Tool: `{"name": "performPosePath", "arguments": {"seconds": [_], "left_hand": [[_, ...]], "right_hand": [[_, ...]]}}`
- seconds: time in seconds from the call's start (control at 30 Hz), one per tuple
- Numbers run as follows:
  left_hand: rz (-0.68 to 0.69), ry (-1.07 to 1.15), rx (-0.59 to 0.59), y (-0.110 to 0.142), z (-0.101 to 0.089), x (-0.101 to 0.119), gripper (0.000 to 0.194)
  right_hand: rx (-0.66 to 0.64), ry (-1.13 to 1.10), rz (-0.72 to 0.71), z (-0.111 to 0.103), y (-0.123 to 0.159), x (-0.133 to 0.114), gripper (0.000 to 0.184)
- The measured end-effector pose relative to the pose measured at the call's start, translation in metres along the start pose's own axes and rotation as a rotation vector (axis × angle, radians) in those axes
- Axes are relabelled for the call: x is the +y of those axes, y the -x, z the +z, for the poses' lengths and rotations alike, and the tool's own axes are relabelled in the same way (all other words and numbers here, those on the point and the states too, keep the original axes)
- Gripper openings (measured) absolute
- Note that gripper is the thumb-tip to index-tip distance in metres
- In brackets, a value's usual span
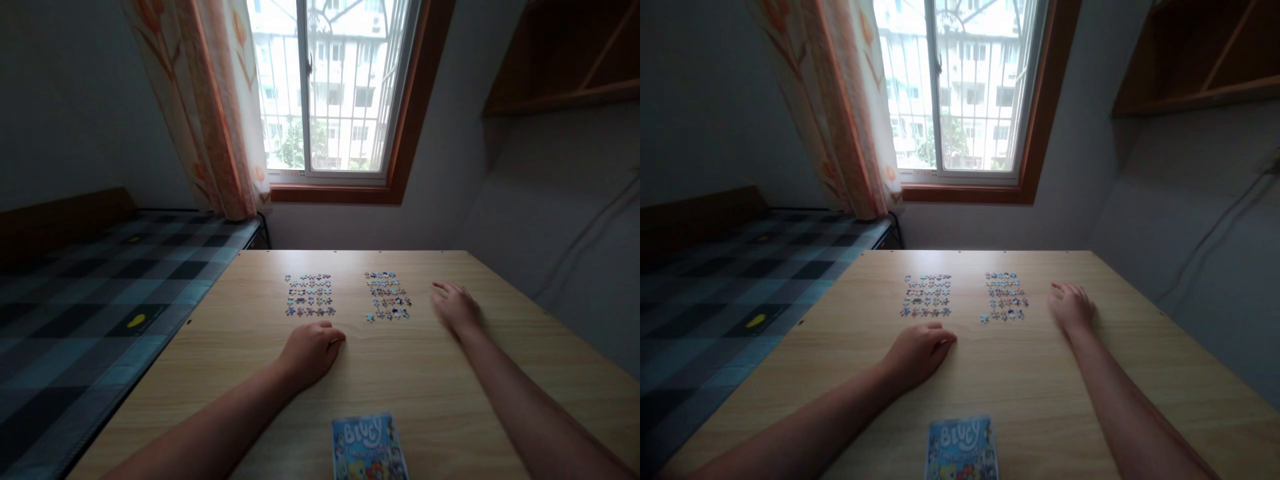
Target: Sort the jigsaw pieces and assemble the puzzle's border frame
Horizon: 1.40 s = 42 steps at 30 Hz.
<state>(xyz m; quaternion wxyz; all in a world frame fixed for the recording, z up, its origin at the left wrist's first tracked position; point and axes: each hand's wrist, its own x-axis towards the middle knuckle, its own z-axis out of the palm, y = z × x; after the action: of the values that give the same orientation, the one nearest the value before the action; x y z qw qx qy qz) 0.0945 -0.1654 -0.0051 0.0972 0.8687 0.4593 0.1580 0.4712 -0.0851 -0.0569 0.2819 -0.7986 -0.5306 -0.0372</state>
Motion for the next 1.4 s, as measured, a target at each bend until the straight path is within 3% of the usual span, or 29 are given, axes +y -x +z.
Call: {"name": "performPosePath", "arguments": {"seconds": [1.2,1.3,1.4], "left_hand": [[0.058,-0.110,-0.107,0.003,-0.005,0.007,0.029],[0.011,-0.113,-0.060,0.002,-0.005,0.002,0.031],[-0.132,-0.192,0.018,0.001,-0.013,0.001,0.032]], "right_hand": [[-0.032,0.017,0.019,0.006,-0.002,0.005,0.036],[-0.027,0.011,0.018,0.006,-0.002,0.004,0.034],[-0.030,0.010,0.022,0.005,-0.001,0.003,0.034]]}}
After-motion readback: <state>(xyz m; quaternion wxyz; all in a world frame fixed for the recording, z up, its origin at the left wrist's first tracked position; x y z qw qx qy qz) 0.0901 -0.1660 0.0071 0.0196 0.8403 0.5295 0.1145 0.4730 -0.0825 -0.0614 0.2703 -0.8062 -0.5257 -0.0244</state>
